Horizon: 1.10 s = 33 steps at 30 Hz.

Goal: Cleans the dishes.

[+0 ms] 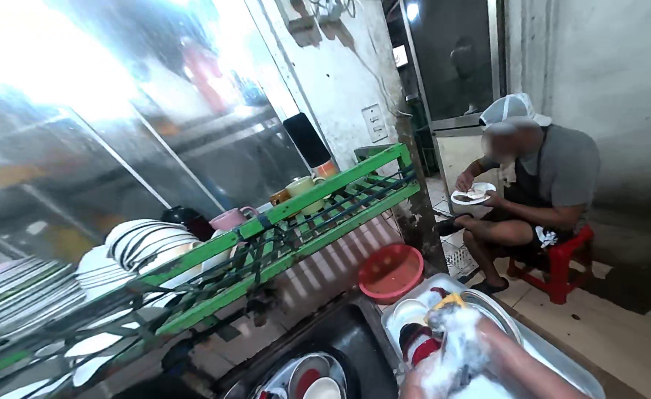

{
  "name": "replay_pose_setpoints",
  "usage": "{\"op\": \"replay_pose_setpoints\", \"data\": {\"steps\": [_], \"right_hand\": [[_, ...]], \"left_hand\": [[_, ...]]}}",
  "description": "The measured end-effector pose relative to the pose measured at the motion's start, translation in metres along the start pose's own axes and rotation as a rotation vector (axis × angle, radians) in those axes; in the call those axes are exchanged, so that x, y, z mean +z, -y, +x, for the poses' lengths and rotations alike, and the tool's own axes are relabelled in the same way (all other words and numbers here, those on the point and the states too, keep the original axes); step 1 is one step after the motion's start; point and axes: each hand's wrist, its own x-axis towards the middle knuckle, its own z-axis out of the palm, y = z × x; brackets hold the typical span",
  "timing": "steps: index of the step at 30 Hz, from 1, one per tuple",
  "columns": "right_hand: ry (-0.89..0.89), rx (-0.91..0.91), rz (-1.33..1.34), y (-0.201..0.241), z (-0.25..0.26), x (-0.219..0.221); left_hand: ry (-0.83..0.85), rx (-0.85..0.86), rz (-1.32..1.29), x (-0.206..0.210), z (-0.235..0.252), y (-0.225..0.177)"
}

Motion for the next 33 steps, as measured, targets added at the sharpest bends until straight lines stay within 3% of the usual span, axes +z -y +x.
{"op": "replay_pose_setpoints", "data": {"steps": [2, 5, 7, 8, 11, 12, 13, 17, 18, 21, 25, 28, 33], "right_hand": [[0.004, 0.058, 0.118, -0.001, 0.004, -0.007], [0.123, -0.193, -0.417, 0.026, -0.004, 0.003], [0.152, -0.4, -0.617, 0.036, -0.016, 0.017], [0.135, -0.383, -0.576, 0.036, -0.013, 0.016], [0.053, -0.027, -0.236, 0.026, 0.006, 0.001], [0.007, 0.002, -0.172, 0.023, 0.003, 0.001], [-0.015, -0.016, -0.178, 0.024, -0.005, 0.004], [-0.093, -0.393, -0.364, 0.003, -0.03, 0.04], [-0.103, -0.363, -0.327, 0.0, -0.026, 0.04], [-0.005, 0.016, 0.0, 0.006, -0.003, 0.01], [0.048, 0.383, 0.802, 0.0, -0.001, 0.001], [0.171, 0.376, 1.111, -0.007, -0.007, 0.01], [0.287, 0.229, 1.151, -0.023, -0.015, 0.027]], "left_hand": [[0.045, 0.002, -0.185, -0.002, -0.001, 0.0], [0.152, -0.192, -0.238, -0.01, 0.008, -0.006], [0.087, -0.225, -0.229, -0.01, 0.009, -0.006], [0.044, -0.209, -0.244, -0.008, 0.008, -0.005], [-0.011, -0.117, -0.242, -0.002, 0.006, -0.004], [-0.039, -0.094, -0.211, 0.0, 0.007, -0.003], [-0.065, -0.089, -0.155, 0.001, 0.008, -0.003], [-0.071, -0.139, 0.257, -0.004, 0.006, -0.015], [-0.051, -0.117, 0.287, -0.005, 0.006, -0.016], [0.036, -0.02, 0.266, -0.006, 0.003, -0.014], [-0.021, 0.014, -0.116, -0.002, 0.004, -0.002], [-0.058, 0.002, -0.172, 0.003, 0.01, -0.006], [-0.124, 0.054, 0.188, 0.011, 0.021, -0.011]]}}
